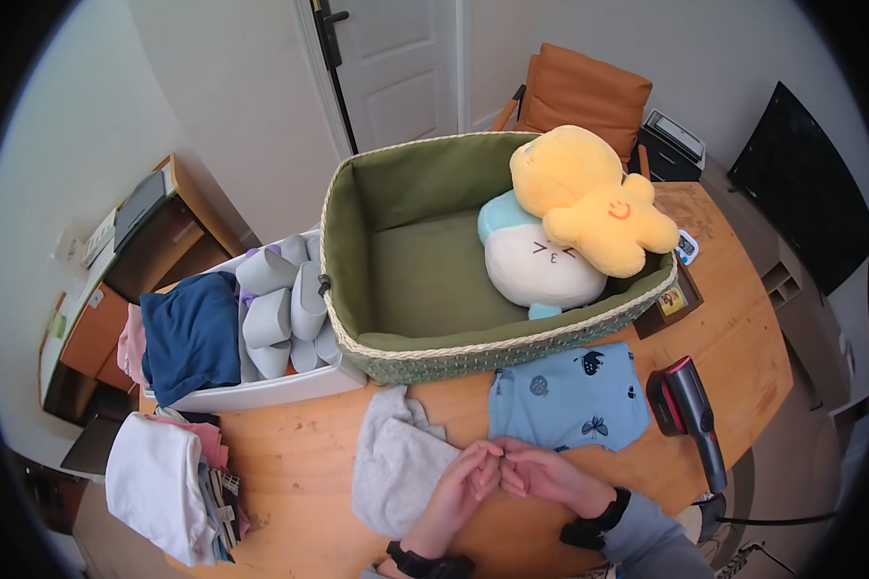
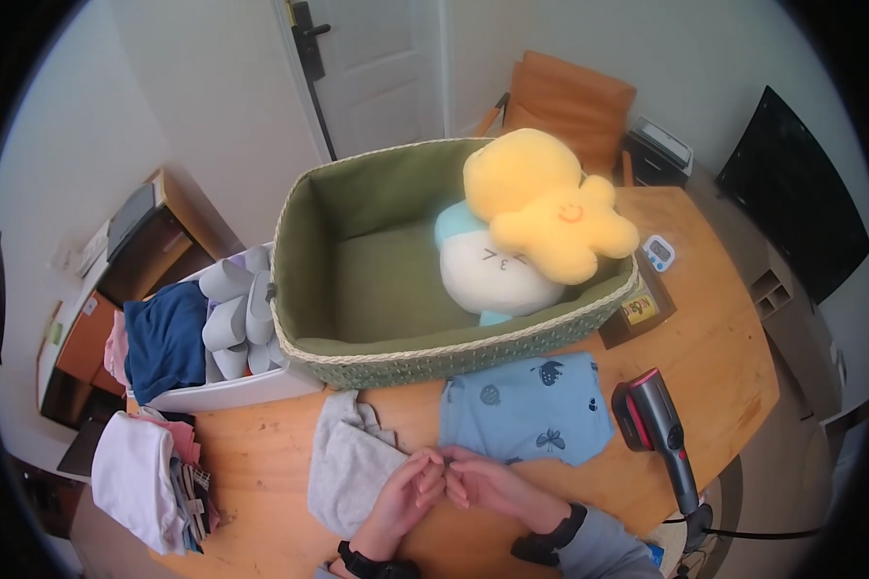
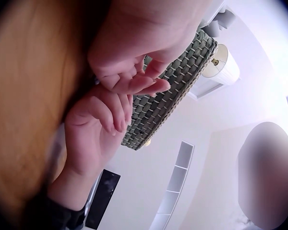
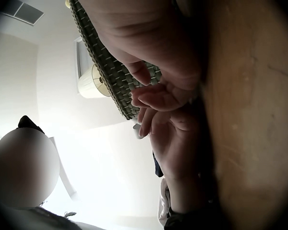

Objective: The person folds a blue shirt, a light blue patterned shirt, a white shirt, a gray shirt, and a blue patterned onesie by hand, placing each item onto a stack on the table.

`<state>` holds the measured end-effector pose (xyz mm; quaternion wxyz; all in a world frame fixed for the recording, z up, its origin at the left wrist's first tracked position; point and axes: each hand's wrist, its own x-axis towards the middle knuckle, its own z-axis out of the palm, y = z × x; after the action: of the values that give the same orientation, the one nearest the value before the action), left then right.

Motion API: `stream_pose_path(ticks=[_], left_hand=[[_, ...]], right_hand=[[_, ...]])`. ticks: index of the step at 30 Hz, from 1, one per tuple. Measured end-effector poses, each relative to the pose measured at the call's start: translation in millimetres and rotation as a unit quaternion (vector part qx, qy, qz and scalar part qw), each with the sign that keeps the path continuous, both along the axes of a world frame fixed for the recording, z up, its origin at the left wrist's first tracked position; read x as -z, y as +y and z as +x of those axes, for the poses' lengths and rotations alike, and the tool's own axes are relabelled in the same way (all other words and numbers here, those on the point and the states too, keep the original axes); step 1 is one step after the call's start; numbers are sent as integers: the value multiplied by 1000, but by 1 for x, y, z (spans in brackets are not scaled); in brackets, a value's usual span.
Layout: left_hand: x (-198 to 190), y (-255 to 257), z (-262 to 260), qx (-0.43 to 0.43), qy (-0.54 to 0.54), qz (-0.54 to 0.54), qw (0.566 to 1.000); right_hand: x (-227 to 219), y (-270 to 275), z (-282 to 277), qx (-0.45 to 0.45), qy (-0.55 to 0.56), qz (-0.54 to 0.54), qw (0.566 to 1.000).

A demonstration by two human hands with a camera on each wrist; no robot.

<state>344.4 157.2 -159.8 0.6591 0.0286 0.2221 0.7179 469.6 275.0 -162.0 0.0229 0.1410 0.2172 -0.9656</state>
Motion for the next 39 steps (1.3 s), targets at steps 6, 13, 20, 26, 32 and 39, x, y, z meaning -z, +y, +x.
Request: stream_pose_path(ticks=[6, 13, 20, 26, 32, 39], left_hand=[[-2, -4, -2, -6, 30, 0, 1000], [0, -6, -2, 2, 15, 32, 999], [-4, -7, -3, 8, 16, 37, 999], [-3, -7, -2, 4, 3, 52, 999], [-3, -8, -3, 3, 25, 29, 999], [-4, -9, -2, -8, 13, 30, 999]], right_hand=[[-8, 1, -2, -13, 5, 21, 1000], [-1, 1, -1, -1, 20, 28, 999], [-7, 0, -3, 10, 12, 19, 1000], [-2, 2, -4, -24, 28, 14, 999], [-6, 2, -9, -18, -7, 2, 1000], [-8, 2, -8, -25, -21, 3, 999]])
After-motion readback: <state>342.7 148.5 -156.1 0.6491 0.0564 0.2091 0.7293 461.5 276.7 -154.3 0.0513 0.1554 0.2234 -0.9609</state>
